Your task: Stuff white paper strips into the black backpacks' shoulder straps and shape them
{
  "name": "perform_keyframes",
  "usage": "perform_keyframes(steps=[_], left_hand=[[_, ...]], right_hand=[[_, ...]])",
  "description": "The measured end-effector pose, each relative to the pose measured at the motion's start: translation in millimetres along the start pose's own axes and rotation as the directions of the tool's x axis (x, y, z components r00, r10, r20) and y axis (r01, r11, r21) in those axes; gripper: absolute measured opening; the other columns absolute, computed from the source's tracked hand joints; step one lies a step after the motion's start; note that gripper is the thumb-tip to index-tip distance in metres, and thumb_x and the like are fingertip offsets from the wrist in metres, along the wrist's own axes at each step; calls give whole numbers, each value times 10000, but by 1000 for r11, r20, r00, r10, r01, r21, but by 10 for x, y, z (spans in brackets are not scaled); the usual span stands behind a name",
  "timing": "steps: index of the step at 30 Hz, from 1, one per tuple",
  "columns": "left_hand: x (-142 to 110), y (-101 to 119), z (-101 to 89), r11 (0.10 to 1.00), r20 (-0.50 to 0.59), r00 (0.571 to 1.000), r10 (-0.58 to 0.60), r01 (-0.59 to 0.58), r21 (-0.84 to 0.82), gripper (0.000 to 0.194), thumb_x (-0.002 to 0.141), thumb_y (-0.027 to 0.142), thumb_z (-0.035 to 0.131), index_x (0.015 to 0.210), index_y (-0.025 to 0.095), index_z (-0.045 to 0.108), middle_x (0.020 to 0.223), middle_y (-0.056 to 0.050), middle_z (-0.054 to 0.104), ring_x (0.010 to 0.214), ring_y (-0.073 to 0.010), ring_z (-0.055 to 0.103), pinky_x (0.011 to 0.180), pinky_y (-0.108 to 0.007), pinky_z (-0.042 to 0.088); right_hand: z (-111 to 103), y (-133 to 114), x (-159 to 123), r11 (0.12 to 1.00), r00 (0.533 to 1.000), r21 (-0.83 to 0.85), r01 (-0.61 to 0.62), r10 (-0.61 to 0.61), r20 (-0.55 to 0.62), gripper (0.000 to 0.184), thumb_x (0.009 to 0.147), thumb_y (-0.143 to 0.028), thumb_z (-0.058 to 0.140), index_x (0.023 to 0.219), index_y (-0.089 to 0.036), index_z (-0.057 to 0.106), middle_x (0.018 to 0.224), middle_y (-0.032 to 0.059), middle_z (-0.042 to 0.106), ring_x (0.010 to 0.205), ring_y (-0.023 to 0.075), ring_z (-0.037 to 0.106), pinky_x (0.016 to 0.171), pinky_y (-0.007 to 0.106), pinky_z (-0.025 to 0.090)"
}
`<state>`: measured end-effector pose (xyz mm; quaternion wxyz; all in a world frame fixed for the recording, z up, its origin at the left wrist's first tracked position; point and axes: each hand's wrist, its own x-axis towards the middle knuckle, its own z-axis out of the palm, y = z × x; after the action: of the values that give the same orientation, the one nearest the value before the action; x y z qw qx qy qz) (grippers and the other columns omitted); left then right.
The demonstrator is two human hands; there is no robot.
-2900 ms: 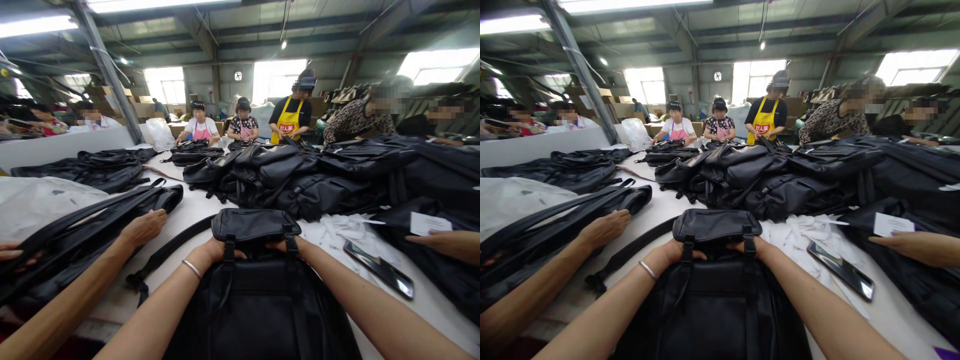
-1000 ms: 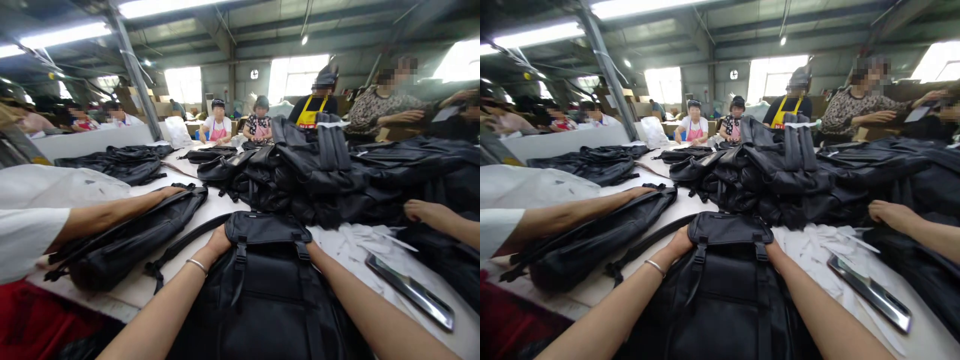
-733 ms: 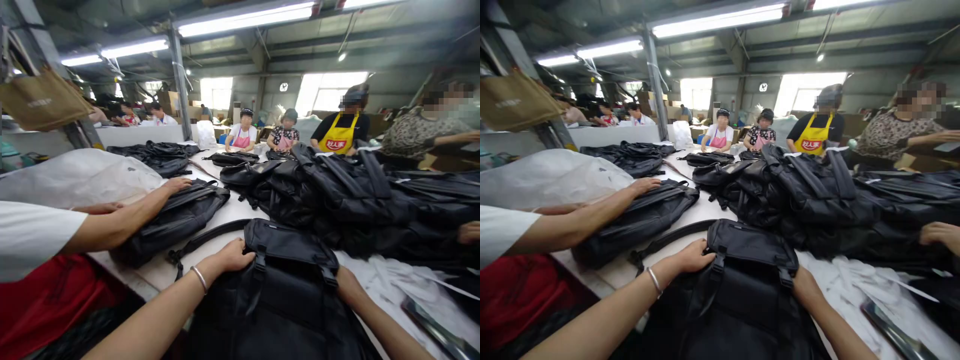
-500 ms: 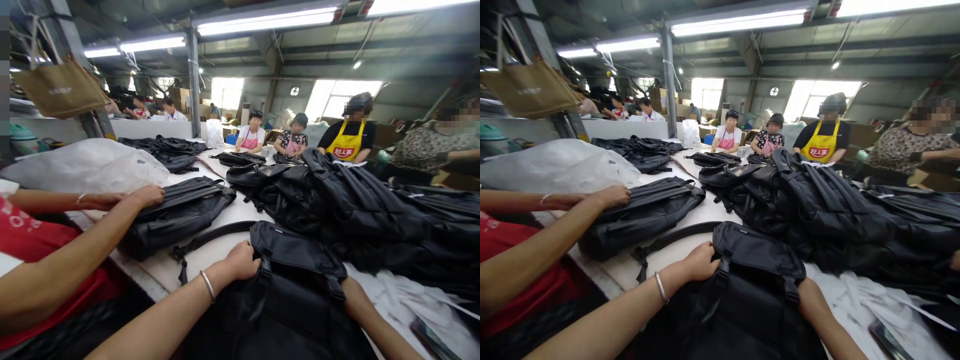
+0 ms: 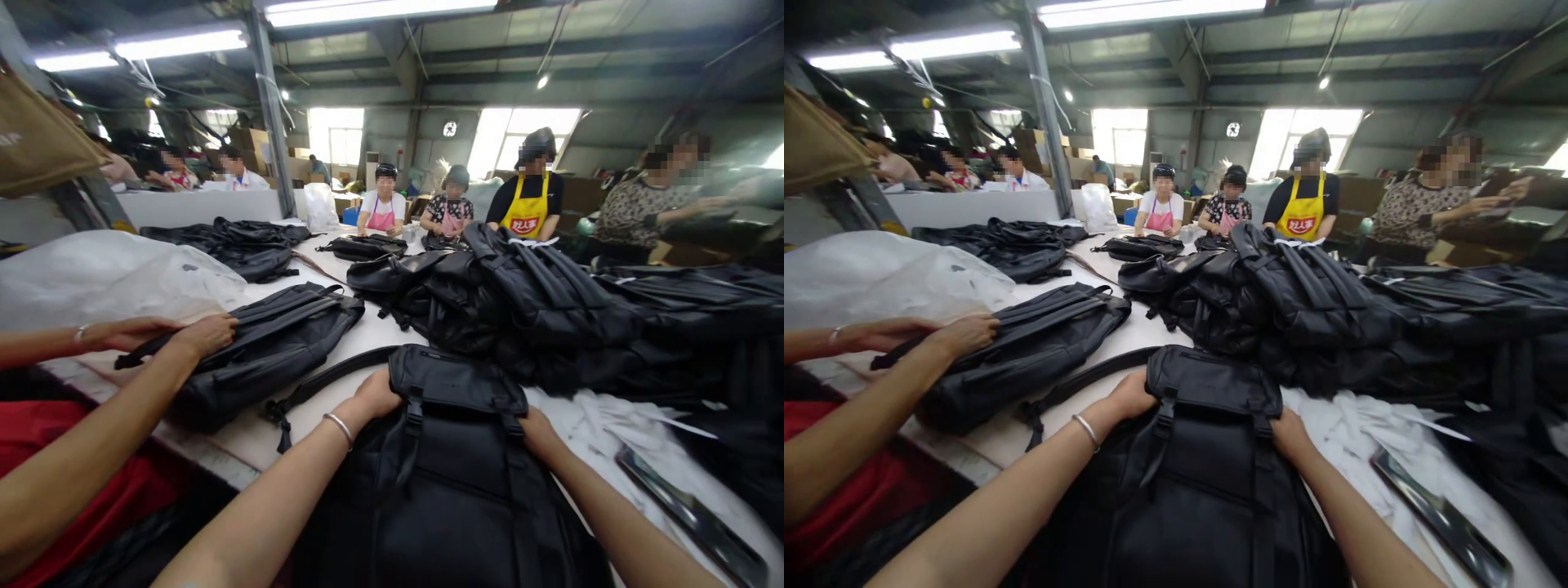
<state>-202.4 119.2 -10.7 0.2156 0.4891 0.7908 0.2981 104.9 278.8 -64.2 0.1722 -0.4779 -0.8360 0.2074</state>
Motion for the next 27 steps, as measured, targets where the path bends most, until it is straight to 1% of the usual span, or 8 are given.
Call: perform_keyframes(steps=[6, 11, 15, 18, 21, 23, 24, 27], left_hand=[[-1015, -108, -343, 937, -46, 938, 344, -339, 88, 271, 888, 392, 535, 1080, 224, 626, 1043, -98, 646, 983, -243, 606, 900, -368, 495], [-1663, -313, -325, 832, 4, 878, 478, -454, 320, 225, 820, 298, 626, 1044, 302, 653, 1186, -97, 619, 1103, -299, 575, 960, -465, 491], [-1795, -93, -229, 814, 30, 933, 360, -329, 478, 212, 898, 241, 434, 802, 258, 622, 922, -107, 673, 877, -284, 644, 832, -470, 519], [-1975, 226, -227, 833, 206, 956, 207, -283, 475, 176, 900, 302, 440, 874, 259, 608, 824, -100, 693, 742, -288, 669, 642, -398, 508], [-2156, 494, -325, 837, 523, 813, 255, -457, 302, 90, 819, 333, 594, 863, 268, 640, 816, -53, 718, 738, -259, 676, 605, -318, 464], [-2137, 595, -435, 864, 611, 716, 338, -493, 99, 77, 785, 336, 647, 814, 268, 667, 778, -1, 711, 710, -202, 657, 593, -265, 439], [-2058, 617, -490, 883, 580, 726, 370, -468, 22, 91, 796, 345, 637, 807, 264, 678, 759, 18, 703, 702, -178, 646, 594, -245, 434], [-1564, 589, -569, 970, 214, 949, 233, -241, 13, 238, 852, 414, 564, 831, 215, 694, 784, 1, 703, 774, -174, 647, 691, -238, 463]], right_hand=[[-296, -103, -863, 993, 948, 84, -77, 99, -302, 382, 862, -434, 427, 1019, -161, 643, 1015, 134, 685, 917, 262, 648, 814, 383, 521], [-250, -329, -1587, 979, 961, -2, 203, -200, -193, 216, 911, -302, 457, 894, -227, 659, 943, 94, 671, 900, 253, 632, 847, 415, 506], [-271, -728, -1737, 957, 924, -63, 284, -291, -249, 210, 885, -198, 473, 979, -199, 661, 1036, 127, 665, 1001, 286, 613, 928, 484, 480], [-342, -1175, -1813, 880, 875, -37, 473, -474, -101, 424, 820, -153, 541, 1236, -216, 594, 1271, 124, 609, 1200, 295, 531, 1028, 476, 425], [-302, -1560, -1865, 742, 732, 50, 669, -669, 133, 702, 781, -198, 600, 1448, -241, 388, 1474, 95, 457, 1377, 296, 358, 1121, 477, 311], [-184, -1709, -1857, 658, 623, 91, 747, -742, 249, 565, 787, -262, 618, 1342, -252, 515, 1380, 79, 559, 1352, 290, 391, 1120, 476, 290], [-108, -1752, -1844, 621, 576, 87, 779, -763, 293, 417, 786, -281, 625, 1201, -243, 616, 1251, 75, 646, 1294, 286, 453, 1099, 467, 308], [83, -1820, -1807, 535, 493, 24, 844, -794, 354, 135, 778, -315, 648, 819, -189, 671, 877, 64, 718, 1014, 243, 603, 978, 403, 401]])
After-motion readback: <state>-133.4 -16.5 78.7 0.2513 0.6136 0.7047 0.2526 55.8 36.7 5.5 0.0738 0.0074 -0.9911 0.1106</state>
